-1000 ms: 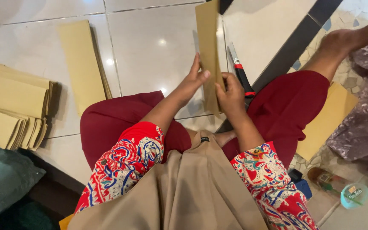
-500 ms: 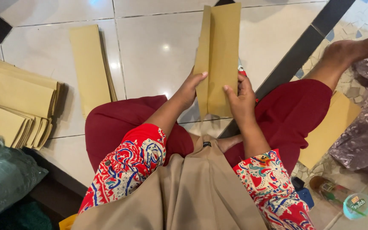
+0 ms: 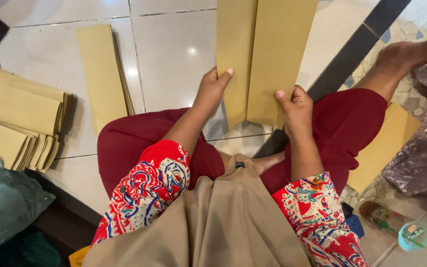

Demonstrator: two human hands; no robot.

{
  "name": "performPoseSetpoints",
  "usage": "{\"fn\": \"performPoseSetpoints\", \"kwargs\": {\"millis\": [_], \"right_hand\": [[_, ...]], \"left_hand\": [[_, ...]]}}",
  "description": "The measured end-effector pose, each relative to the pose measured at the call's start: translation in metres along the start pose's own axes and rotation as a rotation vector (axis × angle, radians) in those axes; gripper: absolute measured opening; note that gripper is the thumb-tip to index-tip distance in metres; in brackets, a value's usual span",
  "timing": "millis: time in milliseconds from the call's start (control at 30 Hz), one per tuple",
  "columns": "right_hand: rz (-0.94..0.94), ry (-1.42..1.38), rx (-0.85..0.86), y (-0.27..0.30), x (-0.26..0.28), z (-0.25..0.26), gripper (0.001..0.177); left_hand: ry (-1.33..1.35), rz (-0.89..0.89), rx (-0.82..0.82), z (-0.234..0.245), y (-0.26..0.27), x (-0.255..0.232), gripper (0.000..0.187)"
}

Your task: The person, while sitting on the floor, uses a utility knife to score and fold pieces of light brown paper or fabric, stacking the finished items to the side.

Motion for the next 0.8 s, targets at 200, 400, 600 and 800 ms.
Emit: {"fn": "performPoseSetpoints", "kwargs": {"millis": [200, 400, 600, 800], "right_hand": [[-0.025, 0.005, -0.054, -0.003, 0.012, -0.001, 0.006], [-0.026, -0.006, -0.111, -0.011, 0.01, 0.003, 0.005], [-0.044, -0.002, -0.041, -0.02, -0.024, 0.0, 0.011], [-0.055, 0.053, 0.032, -0.011, -0.022, -0.009, 0.014]], "left_hand": [[-0.097, -0.077, -0.035, -0.007, 0.007, -0.014, 0.018], [-0.814, -0.308, -0.05, 0.036, -0.011, -0.052, 0.048], [-1.276, 0.148, 0.003, 0.049, -0.015, -0.063, 0.084], [-1.562, 0.148, 0.028, 0.088, -0.053, 0.013, 0.063]]}}
Point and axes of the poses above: each hand's wrist, its own y-axis away from the middle knuckle, its own z-axis out of the back of the hand, x = y × z, the point moved 1 cm from there along -y, towards the middle knuckle, and after that the axes turned 14 degrees about y, right-handed, at the moved point
